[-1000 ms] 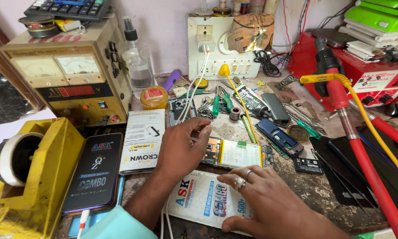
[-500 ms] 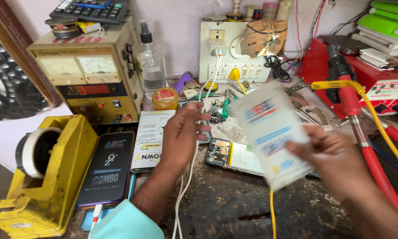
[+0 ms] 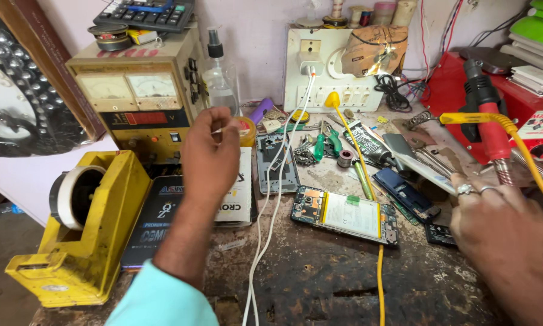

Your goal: The person tests a smartphone while it is plugged in, then opens a cardboard box and takes out a new replacement screen. They disassemble the phone, remove its battery, detach the old display, and fit the new screen onto the phone body, holding it up at the end.

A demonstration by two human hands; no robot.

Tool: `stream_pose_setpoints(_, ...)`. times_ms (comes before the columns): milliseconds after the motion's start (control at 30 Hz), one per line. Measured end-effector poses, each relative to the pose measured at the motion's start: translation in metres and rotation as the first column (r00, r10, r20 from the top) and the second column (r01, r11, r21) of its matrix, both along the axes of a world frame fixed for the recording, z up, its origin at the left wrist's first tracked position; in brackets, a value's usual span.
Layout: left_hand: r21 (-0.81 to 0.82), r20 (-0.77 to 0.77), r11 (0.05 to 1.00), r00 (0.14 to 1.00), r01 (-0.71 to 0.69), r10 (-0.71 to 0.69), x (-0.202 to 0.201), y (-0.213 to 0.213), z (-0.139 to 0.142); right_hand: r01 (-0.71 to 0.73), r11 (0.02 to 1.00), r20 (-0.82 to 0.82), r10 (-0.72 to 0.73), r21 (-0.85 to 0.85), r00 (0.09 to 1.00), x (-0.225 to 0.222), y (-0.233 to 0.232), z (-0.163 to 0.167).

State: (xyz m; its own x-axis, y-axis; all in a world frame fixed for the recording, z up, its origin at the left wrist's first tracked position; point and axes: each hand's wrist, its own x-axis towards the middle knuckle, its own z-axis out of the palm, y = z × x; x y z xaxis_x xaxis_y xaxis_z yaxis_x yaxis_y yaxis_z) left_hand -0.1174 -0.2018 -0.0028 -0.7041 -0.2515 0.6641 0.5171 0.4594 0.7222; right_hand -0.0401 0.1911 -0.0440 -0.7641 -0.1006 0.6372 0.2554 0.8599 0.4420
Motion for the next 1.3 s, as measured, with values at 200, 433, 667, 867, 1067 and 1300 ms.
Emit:
stream_pose_setpoints(200,-0.699,0.61,0.703,0.624,0.132,0.489,0.033,-0.01,0.016,0.127,0.97,0.16,-0.095,-0.208,0.983,-0.022,0.014,-0.018)
stream_pose_setpoints(433,-0.75,0.614,0.625,0.579,0.217,0.536,0.032,0.003,0.006,0.005,0.96,-0.143,-0.047,-0.281,0.989,-0.008,0.028,-0.028)
stream_pose_setpoints(667,-0.759,0.571,0.63,0.631,0.164,0.524,0.024,0.0,-0.008,-0.111,0.979,-0.295,0.057,-0.17,0.954,-0.007,0.028,-0.032)
stream_pose_setpoints(867,-0.763,0.576,0.615,0.638,0.197,0.511,0.037,0.005,0.006,-0.063,0.966,-0.172,0.02,-0.25,0.985,-0.014,0.018,-0.031)
stream_pose_setpoints(1067,-0.732,0.271,0.681,0.914,-0.008,0.303,0.056,0.016,0.027,-0.199,0.965,-0.378,0.123,-0.17,0.917,-0.013,0.014,-0.027)
stream_pose_setpoints(1300,-0.573,0.502,0.763,0.864,0.3,0.037,0.1,0.042,0.029,-0.173,0.928,-0.135,0.135,-0.33,0.982,-0.02,0.019,-0.022)
